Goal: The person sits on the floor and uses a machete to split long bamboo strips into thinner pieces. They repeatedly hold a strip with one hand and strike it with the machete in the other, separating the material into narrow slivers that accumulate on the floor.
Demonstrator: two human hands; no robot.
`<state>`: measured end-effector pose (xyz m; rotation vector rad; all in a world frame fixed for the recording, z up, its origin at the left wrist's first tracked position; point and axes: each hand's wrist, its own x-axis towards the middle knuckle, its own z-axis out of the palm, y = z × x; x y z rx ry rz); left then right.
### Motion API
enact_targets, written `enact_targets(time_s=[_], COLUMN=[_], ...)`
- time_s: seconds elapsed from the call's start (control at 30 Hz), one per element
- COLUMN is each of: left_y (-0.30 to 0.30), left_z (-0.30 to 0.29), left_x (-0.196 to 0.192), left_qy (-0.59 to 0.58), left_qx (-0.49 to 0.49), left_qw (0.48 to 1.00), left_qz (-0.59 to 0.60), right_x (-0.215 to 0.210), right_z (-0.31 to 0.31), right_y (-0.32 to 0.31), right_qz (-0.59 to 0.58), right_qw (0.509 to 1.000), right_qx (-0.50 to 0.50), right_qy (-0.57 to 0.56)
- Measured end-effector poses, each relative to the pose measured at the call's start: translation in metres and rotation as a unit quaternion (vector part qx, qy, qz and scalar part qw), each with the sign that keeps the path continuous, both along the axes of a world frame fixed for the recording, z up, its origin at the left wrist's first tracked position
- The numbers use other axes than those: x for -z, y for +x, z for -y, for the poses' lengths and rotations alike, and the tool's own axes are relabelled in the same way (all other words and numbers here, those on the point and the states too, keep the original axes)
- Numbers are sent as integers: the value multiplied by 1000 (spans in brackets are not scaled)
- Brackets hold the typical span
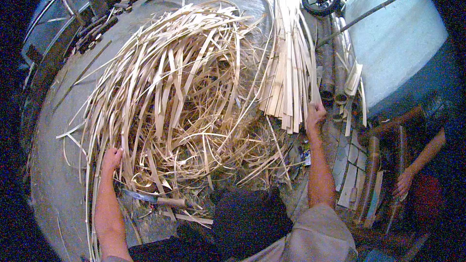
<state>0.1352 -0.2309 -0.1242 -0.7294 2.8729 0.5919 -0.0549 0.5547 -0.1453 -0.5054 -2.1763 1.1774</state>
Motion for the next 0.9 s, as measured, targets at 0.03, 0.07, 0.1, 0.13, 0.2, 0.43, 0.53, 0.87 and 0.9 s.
enact_targets(time_s=[0.03,0.07,0.1,0.13,0.2,0.43,0.53,0.87,0.9], left_y=[1,1,1,0,-1,-4,-4,-5,-6], left_z=[1,2,4,6,9,10,9,6,3], left_x=[1,2,4,5,9,8,6,5,4], left_qy=[-6,-16,-35,-13,10,25,36,22,5], left_qx=[8,15,20,17,2,-16,-5,-8,7], left_qw=[1000,1000,999,1000,1000,999,999,998,999], left_qz=[-8,-12,-11,-17,-8,32,26,57,47], right_x=[-4,-8,-11,-14,-17,7,11,-39,-36], right_z=[1,4,7,10,15,8,7,141,162], right_y=[0,1,4,7,16,18,18,57,65], right_qz=[-17,-36,14,62,127,196,202,112,164], right_qw=[1000,998,997,992,983,973,960,929,925], right_qx=[-13,-25,-37,-49,-62,-67,-37,-152,-206], right_qy=[-22,-34,-73,-102,-115,104,193,318,274])
